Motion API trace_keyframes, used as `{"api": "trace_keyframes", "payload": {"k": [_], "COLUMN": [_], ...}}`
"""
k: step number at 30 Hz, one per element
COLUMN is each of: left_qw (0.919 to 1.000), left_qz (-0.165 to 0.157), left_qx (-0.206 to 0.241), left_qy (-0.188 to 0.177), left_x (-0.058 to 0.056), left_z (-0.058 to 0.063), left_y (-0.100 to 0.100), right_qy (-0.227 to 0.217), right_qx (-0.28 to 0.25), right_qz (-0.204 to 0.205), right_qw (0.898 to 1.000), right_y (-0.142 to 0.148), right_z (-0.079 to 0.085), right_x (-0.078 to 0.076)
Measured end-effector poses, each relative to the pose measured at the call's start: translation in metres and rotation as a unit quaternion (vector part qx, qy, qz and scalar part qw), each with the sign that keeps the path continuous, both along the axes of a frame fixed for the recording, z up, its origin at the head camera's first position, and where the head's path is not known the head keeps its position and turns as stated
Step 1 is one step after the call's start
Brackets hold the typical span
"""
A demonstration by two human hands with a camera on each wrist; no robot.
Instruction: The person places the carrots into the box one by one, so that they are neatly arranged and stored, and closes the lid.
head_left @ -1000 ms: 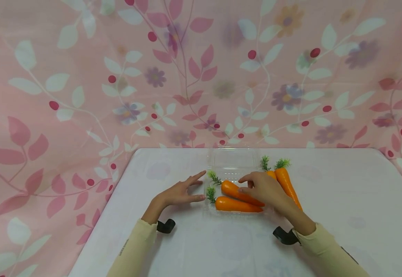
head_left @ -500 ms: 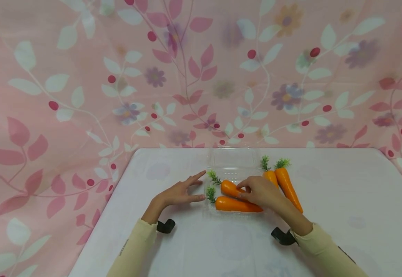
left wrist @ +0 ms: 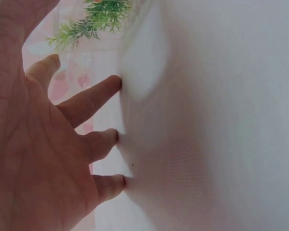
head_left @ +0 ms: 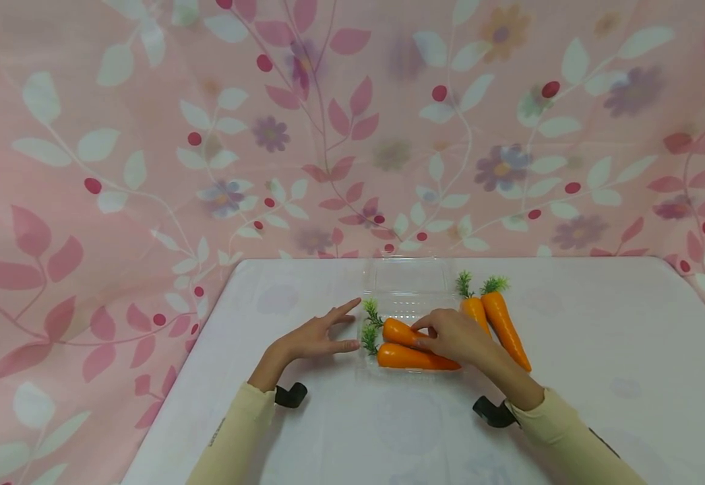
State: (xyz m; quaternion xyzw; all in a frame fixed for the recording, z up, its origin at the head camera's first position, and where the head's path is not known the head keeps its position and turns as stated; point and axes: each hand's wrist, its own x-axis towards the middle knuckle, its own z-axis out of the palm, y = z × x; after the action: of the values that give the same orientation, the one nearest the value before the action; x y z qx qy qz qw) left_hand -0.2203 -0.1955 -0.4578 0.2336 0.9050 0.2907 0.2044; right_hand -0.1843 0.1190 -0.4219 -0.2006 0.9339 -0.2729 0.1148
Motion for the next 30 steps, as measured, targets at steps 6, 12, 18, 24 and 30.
{"api": "trace_keyframes", "payload": {"k": [6, 12, 18, 24, 30], "left_qw": [1.0000, 1.0000, 0.9999, 0.9999, 1.0000], "left_qz": [0.001, -0.006, -0.007, -0.005, -0.002], "left_qx": [0.004, 0.005, -0.003, -0.008, -0.007], "left_qy": [0.000, 0.005, 0.008, 0.004, 0.005], "left_x": [-0.0002, 0.0004, 0.0010, 0.0018, 0.0013], "left_z": [-0.0005, -0.0001, 0.0015, 0.0033, 0.0019], "left_y": [-0.0005, 0.0000, 0.0008, 0.0018, 0.0007], "right_qy": [0.000, -0.002, -0.001, -0.008, 0.008], "right_qx": [0.010, 0.019, 0.002, -0.006, -0.011], "right_qz": [0.000, -0.003, -0.007, -0.018, -0.023], "right_qw": [1.000, 1.000, 1.000, 1.000, 1.000], "right_y": [-0.0009, -0.0005, 0.0014, 0.0039, 0.0064], "right_z": [-0.0004, -0.0023, -0.0019, -0.0011, 0.0008], "right_x": [0.0002, 0.0015, 0.0020, 0.0003, -0.0003]}}
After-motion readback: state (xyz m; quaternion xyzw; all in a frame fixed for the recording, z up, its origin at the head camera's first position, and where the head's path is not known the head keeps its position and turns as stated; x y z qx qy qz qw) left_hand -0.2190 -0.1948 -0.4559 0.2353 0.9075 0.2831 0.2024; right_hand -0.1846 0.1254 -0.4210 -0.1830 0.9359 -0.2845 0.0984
